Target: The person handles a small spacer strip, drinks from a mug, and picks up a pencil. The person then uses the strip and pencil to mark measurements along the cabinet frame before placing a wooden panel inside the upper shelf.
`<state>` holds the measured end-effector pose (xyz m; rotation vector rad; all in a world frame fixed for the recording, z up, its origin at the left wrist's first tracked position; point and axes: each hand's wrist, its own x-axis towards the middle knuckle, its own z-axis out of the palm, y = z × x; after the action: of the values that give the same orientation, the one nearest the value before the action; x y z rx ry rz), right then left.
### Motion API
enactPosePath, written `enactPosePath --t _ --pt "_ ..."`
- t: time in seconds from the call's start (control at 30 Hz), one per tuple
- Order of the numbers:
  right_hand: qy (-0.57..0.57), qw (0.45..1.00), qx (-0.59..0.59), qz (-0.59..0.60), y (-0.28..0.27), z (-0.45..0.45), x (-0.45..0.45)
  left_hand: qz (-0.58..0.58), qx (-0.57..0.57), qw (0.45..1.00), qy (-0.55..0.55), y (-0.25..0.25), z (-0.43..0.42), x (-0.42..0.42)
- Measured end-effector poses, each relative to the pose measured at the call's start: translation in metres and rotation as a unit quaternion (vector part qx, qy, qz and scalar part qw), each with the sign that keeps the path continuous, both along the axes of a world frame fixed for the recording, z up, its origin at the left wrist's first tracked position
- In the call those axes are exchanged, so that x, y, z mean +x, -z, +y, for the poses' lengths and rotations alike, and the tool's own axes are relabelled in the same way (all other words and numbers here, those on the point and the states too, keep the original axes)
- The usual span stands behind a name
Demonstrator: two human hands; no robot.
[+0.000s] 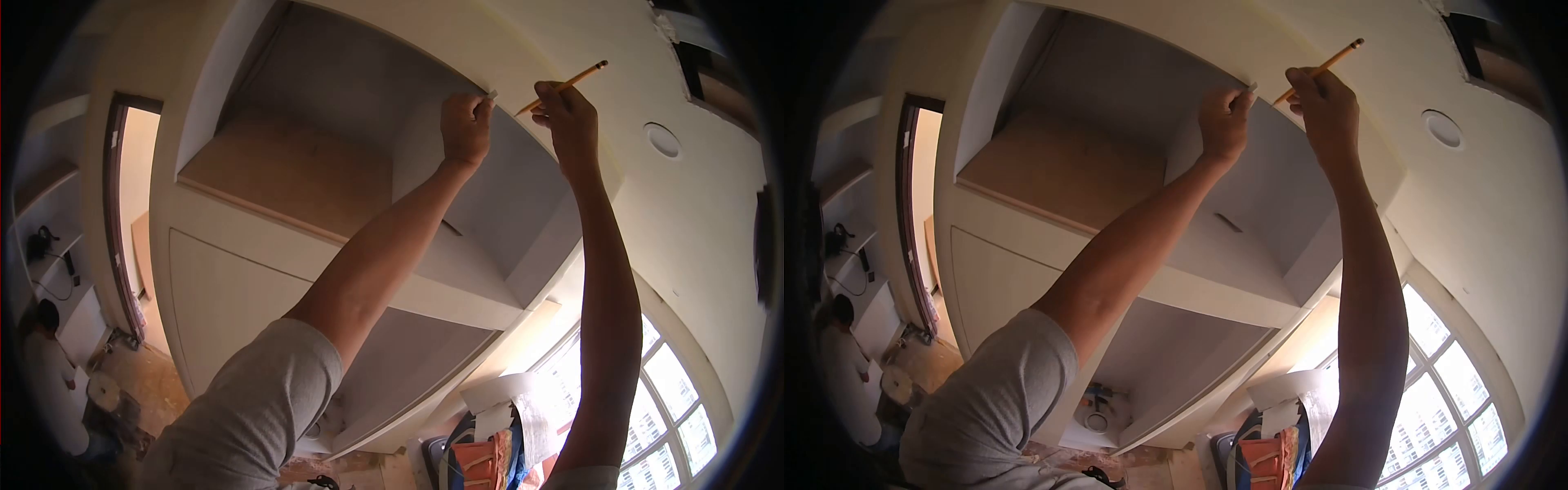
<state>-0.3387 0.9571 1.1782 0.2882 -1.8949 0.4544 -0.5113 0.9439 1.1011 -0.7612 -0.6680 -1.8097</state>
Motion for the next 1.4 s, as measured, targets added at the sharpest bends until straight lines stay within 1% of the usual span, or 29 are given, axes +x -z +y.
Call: enactPosePath --t 0.07,0.13,0.17,0.23,0.37,0.4,0.43,0.5,0.57,0.63,0.7,0.77,0.87,0.9,0.93,0.97,1.07,1.13,1.17,1.2,1.23,1.27,1.33,1.37,1.4 --pt "-0.006 0.999 0.042 0.004 -0.004 -0.003 -0.005 -0.001 0.005 1.000 -0.007 0.002 -0.001 0.001" --pt "-0.005 0.999 0.048 0.004 -0.009 -0.004 -0.012 -0.004 -0.054 0.998 -0.010 0.002 -0.006 0.001" --pt "-0.005 0.999 0.054 0.004 -0.012 -0.005 -0.017 -0.005 -0.053 0.999 -0.010 0.003 -0.005 0.000" --pt "0.004 0.999 0.047 0.006 -0.015 -0.005 -0.026 0.000 0.003 1.000 -0.004 0.002 0.000 0.001" --pt "0.000 0.999 0.034 0.017 -0.013 -0.008 -0.042 0.000 -0.001 1.000 -0.030 0.000 0.002 -0.003" --pt "0.000 0.999 0.035 0.017 -0.011 -0.009 -0.045 0.012 0.035 0.998 -0.044 -0.002 0.003 -0.003" --pt "0.008 0.998 0.050 0.027 -0.009 -0.010 -0.049 0.024 0.071 0.995 -0.059 -0.004 0.004 -0.005" --pt "0.015 0.997 0.065 0.037 -0.007 -0.008 -0.056 0.019 0.050 0.997 -0.052 -0.003 0.003 -0.005" --pt "0.050 0.988 0.134 0.050 -0.005 -0.006 -0.060 0.013 0.028 0.998 -0.045 -0.003 0.002 -0.005" --pt "0.050 0.987 0.144 0.048 -0.001 -0.004 -0.062 0.028 0.078 0.995 -0.058 -0.004 0.003 -0.002" --pt "0.049 0.986 0.155 0.045 0.001 0.001 -0.067 0.023 0.077 0.995 -0.057 -0.004 0.004 -0.003" --pt "0.047 0.976 0.201 0.067 0.001 0.004 -0.070 0.019 0.076 0.995 -0.055 -0.004 0.003 -0.004" --pt "0.065 0.975 0.207 0.050 0.003 0.008 -0.072 0.027 0.063 0.996 -0.054 -0.003 0.002 -0.005" --pt "0.065 0.975 0.207 0.050 0.004 0.009 -0.073 0.016 0.039 0.998 -0.044 -0.003 0.002 -0.005" --pt "0.069 0.968 0.232 0.067 0.005 0.009 -0.074 0.005 0.015 0.999 -0.034 -0.003 0.002 -0.006" --pt "0.073 0.960 0.257 0.085 0.005 0.009 -0.075 0.005 0.015 0.999 -0.035 -0.003 0.001 -0.004" --pt "0.090 0.962 0.248 0.062 0.005 0.009 -0.075 0.036 0.048 0.998 -0.014 -0.003 -0.001 0.000" --pt "0.086 0.958 0.264 0.076 0.007 0.007 -0.075 0.036 0.064 0.996 -0.044 -0.003 0.000 0.000" --pt "0.084 0.952 0.280 0.092 0.007 0.008 -0.075 0.036 0.064 0.996 -0.045 -0.001 -0.001 0.001" --pt "0.084 0.952 0.281 0.091 0.008 0.007 -0.075 0.015 0.035 0.998 -0.040 0.003 -0.001 0.002" --pt "0.086 0.957 0.263 0.085 0.010 0.007 -0.076 -0.006 0.006 0.999 -0.036 0.005 -0.002 0.003" --pt "0.089 0.962 0.245 0.079 0.011 0.007 -0.076 -0.006 0.006 0.999 -0.036 0.004 -0.001 0.001" --pt "0.111 0.959 0.250 0.075 0.014 0.007 -0.075 -0.026 -0.014 0.999 -0.033 0.002 0.003 -0.002" --pt "0.133 0.955 0.254 0.072 0.015 0.007 -0.075 -0.027 -0.014 0.999 -0.033 0.000 0.003 -0.003" --pt "0.132 0.955 0.254 0.071 0.016 0.006 -0.075 -0.007 0.018 0.999 -0.041 -0.003 0.003 -0.004"
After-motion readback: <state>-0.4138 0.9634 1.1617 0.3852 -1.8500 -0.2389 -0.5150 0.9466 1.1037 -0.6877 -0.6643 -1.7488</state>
